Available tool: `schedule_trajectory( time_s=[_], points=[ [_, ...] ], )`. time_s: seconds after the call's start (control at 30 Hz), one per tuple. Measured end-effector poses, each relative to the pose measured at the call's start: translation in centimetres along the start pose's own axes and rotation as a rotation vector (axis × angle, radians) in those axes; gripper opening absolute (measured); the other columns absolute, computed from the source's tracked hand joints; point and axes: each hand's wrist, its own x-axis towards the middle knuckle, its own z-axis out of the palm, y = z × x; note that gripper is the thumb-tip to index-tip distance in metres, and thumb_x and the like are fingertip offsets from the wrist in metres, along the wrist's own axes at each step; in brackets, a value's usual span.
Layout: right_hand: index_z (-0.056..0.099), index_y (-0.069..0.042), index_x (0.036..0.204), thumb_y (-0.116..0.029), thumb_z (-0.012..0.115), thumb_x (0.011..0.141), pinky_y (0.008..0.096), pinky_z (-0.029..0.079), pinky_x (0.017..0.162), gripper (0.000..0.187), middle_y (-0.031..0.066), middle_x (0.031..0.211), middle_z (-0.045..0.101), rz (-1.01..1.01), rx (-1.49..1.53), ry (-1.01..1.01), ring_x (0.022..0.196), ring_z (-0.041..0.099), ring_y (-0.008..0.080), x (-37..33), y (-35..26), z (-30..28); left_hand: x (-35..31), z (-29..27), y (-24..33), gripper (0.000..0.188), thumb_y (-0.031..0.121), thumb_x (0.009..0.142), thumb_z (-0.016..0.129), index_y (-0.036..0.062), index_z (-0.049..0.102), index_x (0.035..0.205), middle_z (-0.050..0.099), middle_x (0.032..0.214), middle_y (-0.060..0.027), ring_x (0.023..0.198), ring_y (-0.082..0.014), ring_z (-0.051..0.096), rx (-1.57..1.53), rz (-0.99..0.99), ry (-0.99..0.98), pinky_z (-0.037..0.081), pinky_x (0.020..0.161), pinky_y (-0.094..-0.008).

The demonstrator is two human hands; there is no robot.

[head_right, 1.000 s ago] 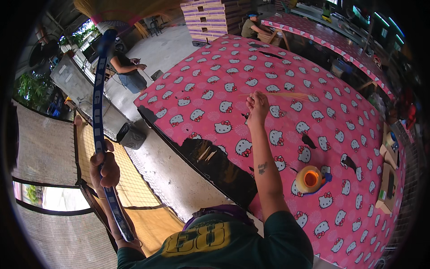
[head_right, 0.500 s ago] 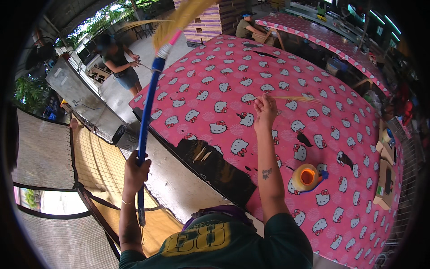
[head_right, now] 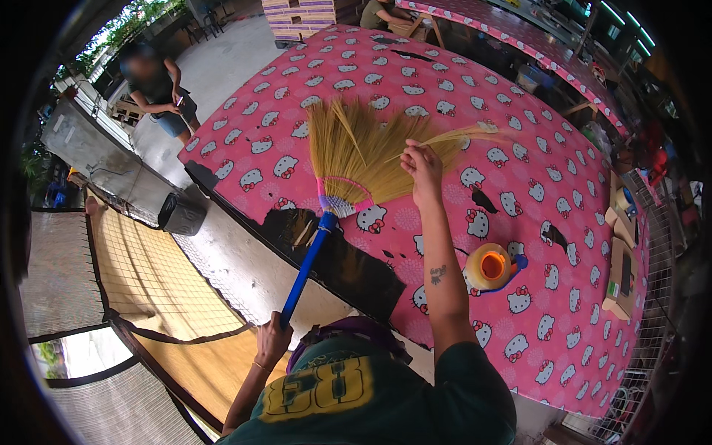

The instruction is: The person picks up a sheet of board from a table and places it into an open cardboard box before sweeping a section of the floor and table with a broom, then retrieves several small items from a bag and moves a plastic stool.

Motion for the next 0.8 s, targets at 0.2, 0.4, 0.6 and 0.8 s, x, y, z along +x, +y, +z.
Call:
schedule_trajectory(
  time_s=[0.2,0.4,0.6,0.8],
  points=[
    [0.068,-0.009,0.098,-0.024,0.062,0.086,0.0299,0.052,0.070,0.020,0.0016,0.080,0.063,0.236,-0.180,0.009,0.072,0.063,0.0138,4.9,8.9,-0.9,-0.9,1.7,-0.5,0.021,0.013,0.081,0.059,0.0068,0.044,0.094,0.061,0.062,-0.0219,0.058,-0.0454,0.061,0.003,-0.014,-0.021,0.049,0.052,-0.0549],
    [0.073,-0.007,0.094,-0.033,0.067,0.080,0.0387,0.054,0.074,0.030,0.0132,0.085,0.072,-0.078,-0.939,-0.025,0.082,0.070,0.0285,10.9,15.8,-0.8,0.2,1.7,0.7,0.021,0.013,0.081,0.059,0.0069,0.043,0.094,0.061,0.062,-0.0223,0.058,-0.0457,0.061,-0.018,0.001,-0.041,0.048,0.052,-0.0555],
    [0.072,-0.003,0.084,-0.024,0.074,0.075,0.0330,0.050,0.066,0.023,0.0067,0.077,0.069,0.095,-1.101,-0.163,0.072,0.065,0.0178,10.2,16.3,2.6,-1.1,1.4,0.5,0.023,0.014,0.081,0.060,0.0070,0.042,0.095,0.061,0.063,-0.0224,0.059,-0.0459,0.061,-0.011,-0.082,-0.044,0.048,0.053,-0.0553],
    [0.066,-0.007,0.080,-0.021,0.070,0.074,0.0318,0.038,0.048,0.016,-0.0014,0.061,0.051,0.266,-0.773,-0.135,0.054,0.048,0.0120,10.4,15.2,1.4,-1.2,1.3,1.1,0.028,0.019,0.082,0.063,0.0075,0.042,0.096,0.063,0.066,-0.0227,0.062,-0.0459,0.062,-0.034,-0.103,-0.073,0.049,0.055,-0.0549]
  ],
)
